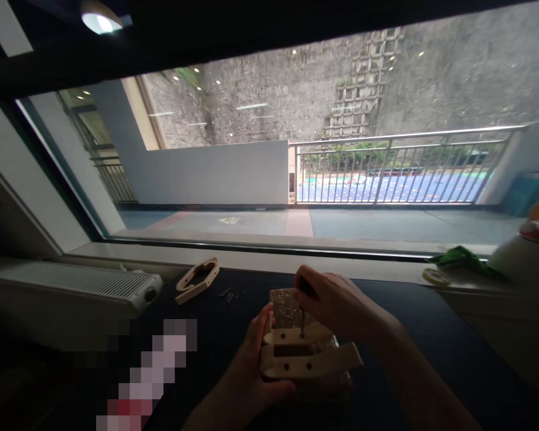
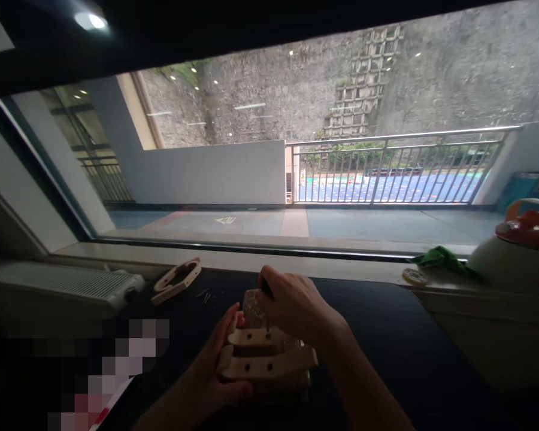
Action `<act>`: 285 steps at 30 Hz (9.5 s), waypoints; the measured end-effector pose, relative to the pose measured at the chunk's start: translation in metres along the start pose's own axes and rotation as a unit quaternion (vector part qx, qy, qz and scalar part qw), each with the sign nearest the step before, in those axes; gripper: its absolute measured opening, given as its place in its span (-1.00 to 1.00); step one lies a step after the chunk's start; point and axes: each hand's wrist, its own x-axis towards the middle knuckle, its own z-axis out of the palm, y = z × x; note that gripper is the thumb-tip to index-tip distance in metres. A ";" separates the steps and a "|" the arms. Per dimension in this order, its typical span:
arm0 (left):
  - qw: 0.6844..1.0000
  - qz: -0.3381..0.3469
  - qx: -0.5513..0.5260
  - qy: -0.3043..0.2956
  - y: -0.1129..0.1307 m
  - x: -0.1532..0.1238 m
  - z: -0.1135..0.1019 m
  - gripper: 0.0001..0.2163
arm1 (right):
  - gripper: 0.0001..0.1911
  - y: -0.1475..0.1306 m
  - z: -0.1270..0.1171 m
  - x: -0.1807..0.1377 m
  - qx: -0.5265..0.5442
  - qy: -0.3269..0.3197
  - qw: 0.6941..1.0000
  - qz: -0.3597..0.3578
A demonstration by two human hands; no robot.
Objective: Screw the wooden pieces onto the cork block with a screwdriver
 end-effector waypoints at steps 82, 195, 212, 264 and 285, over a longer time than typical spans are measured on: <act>0.939 0.024 0.146 -0.312 0.057 0.091 -0.010 -0.78 | -0.74 0.008 -0.009 -0.004 0.151 0.053 0.987 -0.029; 0.925 0.106 0.265 -0.252 0.054 0.086 0.001 -0.78 | -0.80 0.004 -0.006 -0.003 0.103 0.054 0.991 -0.070; 0.933 0.065 0.243 -0.259 0.054 0.086 0.000 -0.79 | -0.80 0.008 -0.003 -0.002 0.173 0.011 0.984 -0.044; 0.934 0.070 0.237 -0.258 0.053 0.087 0.001 -0.75 | -0.71 0.017 -0.005 0.000 0.243 -0.015 0.967 -0.067; 0.937 0.047 0.236 -0.252 0.050 0.086 0.001 -0.73 | -0.73 0.018 0.002 0.004 0.263 0.010 0.962 -0.075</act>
